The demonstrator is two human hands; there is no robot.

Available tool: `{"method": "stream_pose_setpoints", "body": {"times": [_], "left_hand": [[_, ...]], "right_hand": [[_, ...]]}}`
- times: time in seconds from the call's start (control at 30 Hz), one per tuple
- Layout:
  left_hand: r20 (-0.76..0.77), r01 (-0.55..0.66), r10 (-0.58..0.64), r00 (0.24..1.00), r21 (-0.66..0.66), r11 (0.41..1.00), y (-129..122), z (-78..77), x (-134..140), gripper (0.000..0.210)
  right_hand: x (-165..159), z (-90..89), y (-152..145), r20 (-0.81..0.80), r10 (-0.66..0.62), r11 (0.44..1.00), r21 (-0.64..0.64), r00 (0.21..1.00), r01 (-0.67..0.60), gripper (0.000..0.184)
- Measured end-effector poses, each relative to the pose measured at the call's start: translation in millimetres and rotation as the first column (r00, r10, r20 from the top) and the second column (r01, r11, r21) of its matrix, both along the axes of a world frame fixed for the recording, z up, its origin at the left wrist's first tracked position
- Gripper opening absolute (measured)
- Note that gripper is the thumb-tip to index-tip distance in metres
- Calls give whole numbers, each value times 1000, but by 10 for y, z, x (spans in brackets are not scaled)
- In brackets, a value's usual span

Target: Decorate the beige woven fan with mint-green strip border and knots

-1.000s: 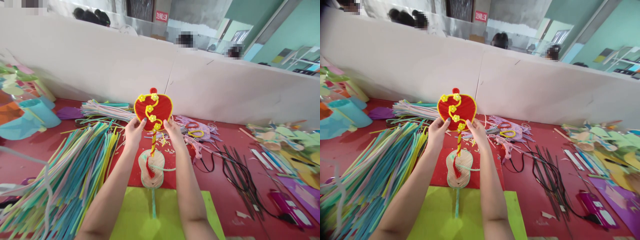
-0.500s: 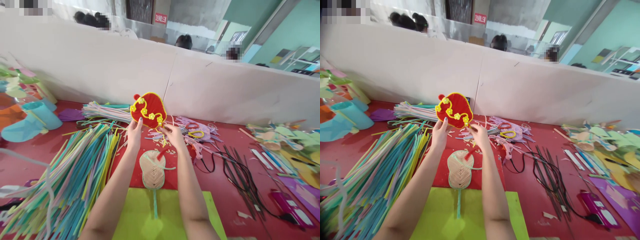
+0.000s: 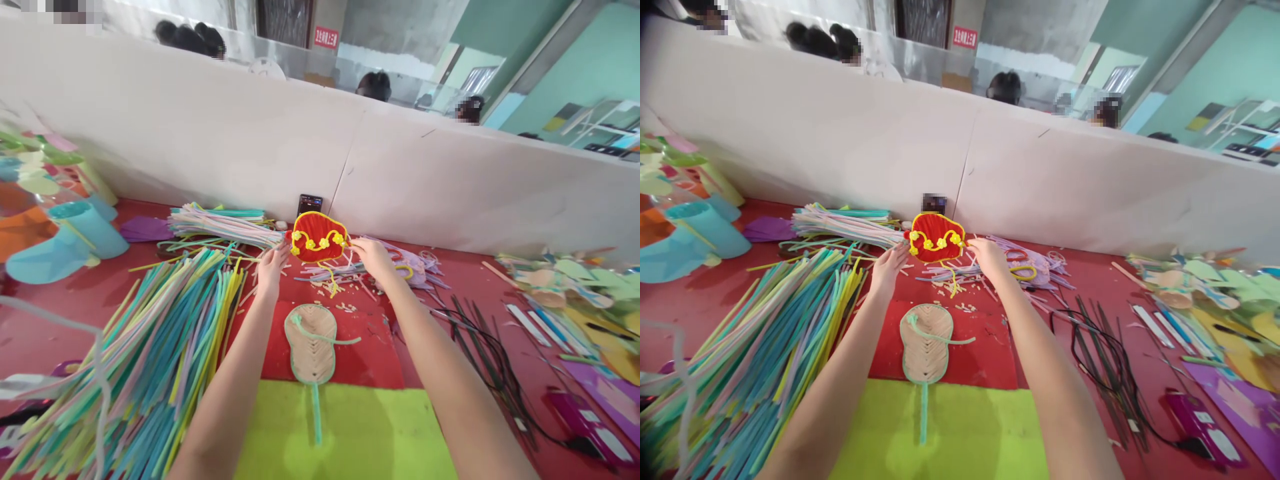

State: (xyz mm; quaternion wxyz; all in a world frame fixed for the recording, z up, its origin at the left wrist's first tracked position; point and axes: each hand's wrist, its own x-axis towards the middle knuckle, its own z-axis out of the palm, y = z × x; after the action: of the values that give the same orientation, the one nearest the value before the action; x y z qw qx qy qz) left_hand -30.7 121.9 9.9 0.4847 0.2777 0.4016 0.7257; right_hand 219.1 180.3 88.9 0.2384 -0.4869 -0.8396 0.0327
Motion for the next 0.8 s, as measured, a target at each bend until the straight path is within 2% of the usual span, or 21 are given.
{"method": "stream_pose_setpoints", "body": {"times": [0.27, 0.47, 0.8], "left_hand": [[54, -18, 23, 998, -92, 996, 55, -170, -82, 29], [84, -45, 55, 995, -117, 992, 45, -162, -113, 26], [104, -68, 82, 991, -130, 989, 46, -131, -119, 24]], "right_hand": [[13, -208, 307, 159, 13, 998, -57, 987, -4, 29], [-72, -335, 499, 331, 29, 994, -111, 943, 9, 28], [-51, -602, 605, 361, 28, 989, -146, 932, 27, 24]]}}
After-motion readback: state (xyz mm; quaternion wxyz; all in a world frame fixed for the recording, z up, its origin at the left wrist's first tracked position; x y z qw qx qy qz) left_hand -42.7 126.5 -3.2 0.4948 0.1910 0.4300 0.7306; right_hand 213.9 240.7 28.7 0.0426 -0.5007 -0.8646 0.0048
